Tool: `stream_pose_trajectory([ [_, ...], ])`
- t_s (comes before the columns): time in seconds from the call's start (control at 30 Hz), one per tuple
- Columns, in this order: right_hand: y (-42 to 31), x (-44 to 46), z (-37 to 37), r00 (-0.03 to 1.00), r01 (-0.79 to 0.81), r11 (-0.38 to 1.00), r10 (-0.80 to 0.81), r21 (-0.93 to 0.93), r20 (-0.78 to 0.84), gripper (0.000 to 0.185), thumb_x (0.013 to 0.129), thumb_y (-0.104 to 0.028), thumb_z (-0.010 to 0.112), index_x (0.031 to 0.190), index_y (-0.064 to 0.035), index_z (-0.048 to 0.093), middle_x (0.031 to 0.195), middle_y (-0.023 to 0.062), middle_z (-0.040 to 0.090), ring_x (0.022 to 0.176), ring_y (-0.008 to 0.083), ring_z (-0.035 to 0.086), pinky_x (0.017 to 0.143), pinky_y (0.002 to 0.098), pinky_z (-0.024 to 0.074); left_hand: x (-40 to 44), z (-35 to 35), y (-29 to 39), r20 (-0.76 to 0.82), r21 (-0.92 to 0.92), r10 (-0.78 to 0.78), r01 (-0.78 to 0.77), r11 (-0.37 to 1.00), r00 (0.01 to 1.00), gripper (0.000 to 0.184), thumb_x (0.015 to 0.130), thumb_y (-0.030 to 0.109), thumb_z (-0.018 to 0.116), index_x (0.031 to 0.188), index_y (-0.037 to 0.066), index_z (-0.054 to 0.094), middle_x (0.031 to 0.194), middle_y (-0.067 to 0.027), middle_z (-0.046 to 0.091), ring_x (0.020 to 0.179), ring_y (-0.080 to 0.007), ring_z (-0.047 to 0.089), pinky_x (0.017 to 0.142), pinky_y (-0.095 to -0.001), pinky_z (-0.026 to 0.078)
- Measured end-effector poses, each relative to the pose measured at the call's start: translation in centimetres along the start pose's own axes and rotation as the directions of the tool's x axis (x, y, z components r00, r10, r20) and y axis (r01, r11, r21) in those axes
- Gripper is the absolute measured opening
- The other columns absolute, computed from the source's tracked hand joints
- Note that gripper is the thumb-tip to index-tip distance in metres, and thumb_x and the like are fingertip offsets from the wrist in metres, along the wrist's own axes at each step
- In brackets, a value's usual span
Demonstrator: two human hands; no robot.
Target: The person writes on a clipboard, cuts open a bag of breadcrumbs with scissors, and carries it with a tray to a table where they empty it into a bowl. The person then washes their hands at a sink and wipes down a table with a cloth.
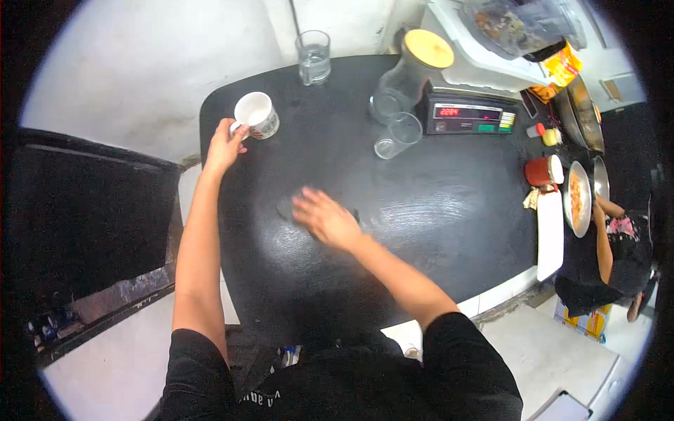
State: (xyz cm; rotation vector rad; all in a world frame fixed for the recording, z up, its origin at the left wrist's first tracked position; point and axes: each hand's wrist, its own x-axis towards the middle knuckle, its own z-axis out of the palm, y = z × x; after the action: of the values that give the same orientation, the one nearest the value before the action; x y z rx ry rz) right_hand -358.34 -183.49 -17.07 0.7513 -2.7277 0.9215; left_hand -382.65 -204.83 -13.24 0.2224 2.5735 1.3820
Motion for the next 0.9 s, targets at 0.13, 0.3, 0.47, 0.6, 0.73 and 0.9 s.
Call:
stream_pose_trajectory([
  [0.13, 4.8, -11.8, -6.5, 0.958, -0.287, 0.935, 0.274, -0.208, -0.090, 0.051, 0.074, 0.000, 0.058, 0.124, -0.0109, 0.056, 0.138, 0.0108, 0.047, 0.134, 0.0309, 0.036, 0.110, 0.0439, 0.0303, -1.6, 1.7, 2.6, -0.241, 0.305, 0.178, -0.099, 0.947, 0.954, 0.065, 0.086, 0.040, 0.065, 0.127, -0.005, 0.042, 0.125, -0.0268, 0.043, 0.106, -0.0346, 0.054, 0.082, -0.0408, 0.050],
  [0.3, 15.7, -19.3, -12.4, 0.590, -0.775, 0.524, 0.402, -0.353, -0.700, 0.034, 0.089, -0.013, 0.051, 0.118, 0.0032, 0.057, 0.123, 0.0234, 0.055, 0.128, 0.0406, 0.039, 0.111, 0.0461, 0.0249, -9.8, 11.8, 11.4, -0.153, 0.355, 0.487, -0.412, 0.839, 0.860, 0.105, 0.061, 0.046, 0.083, 0.136, -0.006, 0.031, 0.134, -0.0275, 0.038, 0.125, -0.0416, 0.037, 0.106, -0.0469, 0.030],
  [0.47, 13.4, -9.1, -8.2, 0.552, -0.790, 0.564, 0.485, -0.240, -0.678, 0.050, 0.086, -0.030, 0.060, 0.121, 0.0051, 0.053, 0.128, 0.0295, 0.048, 0.125, 0.0454, 0.040, 0.107, 0.0508, 0.0288, -8.8, 25.5, 13.6, -0.169, 0.063, 0.467, -0.463, 0.884, 0.868, 0.099, 0.057, 0.044, 0.085, 0.132, -0.001, 0.039, 0.129, -0.0202, 0.048, 0.122, -0.0374, 0.041, 0.104, -0.0479, 0.031],
  [0.6, 11.3, -9.6, -7.4, 0.817, -0.526, 0.828, 0.429, -0.194, -0.384, 0.049, 0.079, -0.010, 0.061, 0.126, 0.0008, 0.050, 0.134, 0.0212, 0.047, 0.128, 0.0413, 0.039, 0.108, 0.0472, 0.0314, -7.5, 26.1, 13.9, -0.289, 0.170, 0.466, -0.435, 0.885, 0.836, 0.060, 0.061, 0.032, 0.083, 0.110, 0.007, 0.058, 0.108, -0.0109, 0.061, 0.106, -0.0319, 0.053, 0.092, -0.0451, 0.040],
  [0.73, 15.1, -8.6, -8.0, 0.584, -0.753, 0.612, 0.449, -0.244, -0.676, 0.044, 0.081, -0.009, 0.059, 0.124, 0.0001, 0.053, 0.130, 0.0194, 0.052, 0.126, 0.0396, 0.042, 0.106, 0.0429, 0.0347, -5.7, 21.0, 12.3, -0.289, 0.148, 0.369, -0.340, 0.929, 0.883, 0.060, 0.065, 0.035, 0.081, 0.112, 0.008, 0.056, 0.107, -0.0116, 0.061, 0.103, -0.0312, 0.054, 0.088, -0.0424, 0.045],
  [0.9, 9.8, -2.1, -1.9, 0.742, -0.626, 0.690, 0.383, -0.364, -0.551, 0.038, 0.080, -0.009, 0.051, 0.116, 0.0026, 0.056, 0.121, 0.0206, 0.056, 0.118, 0.0359, 0.049, 0.103, 0.0437, 0.0371, -0.3, 16.1, 8.0, -0.294, 0.067, 0.327, -0.322, 0.944, 0.898, 0.069, 0.065, 0.035, 0.084, 0.119, 0.005, 0.053, 0.113, -0.0150, 0.059, 0.104, -0.0307, 0.054, 0.085, -0.0410, 0.045],
])
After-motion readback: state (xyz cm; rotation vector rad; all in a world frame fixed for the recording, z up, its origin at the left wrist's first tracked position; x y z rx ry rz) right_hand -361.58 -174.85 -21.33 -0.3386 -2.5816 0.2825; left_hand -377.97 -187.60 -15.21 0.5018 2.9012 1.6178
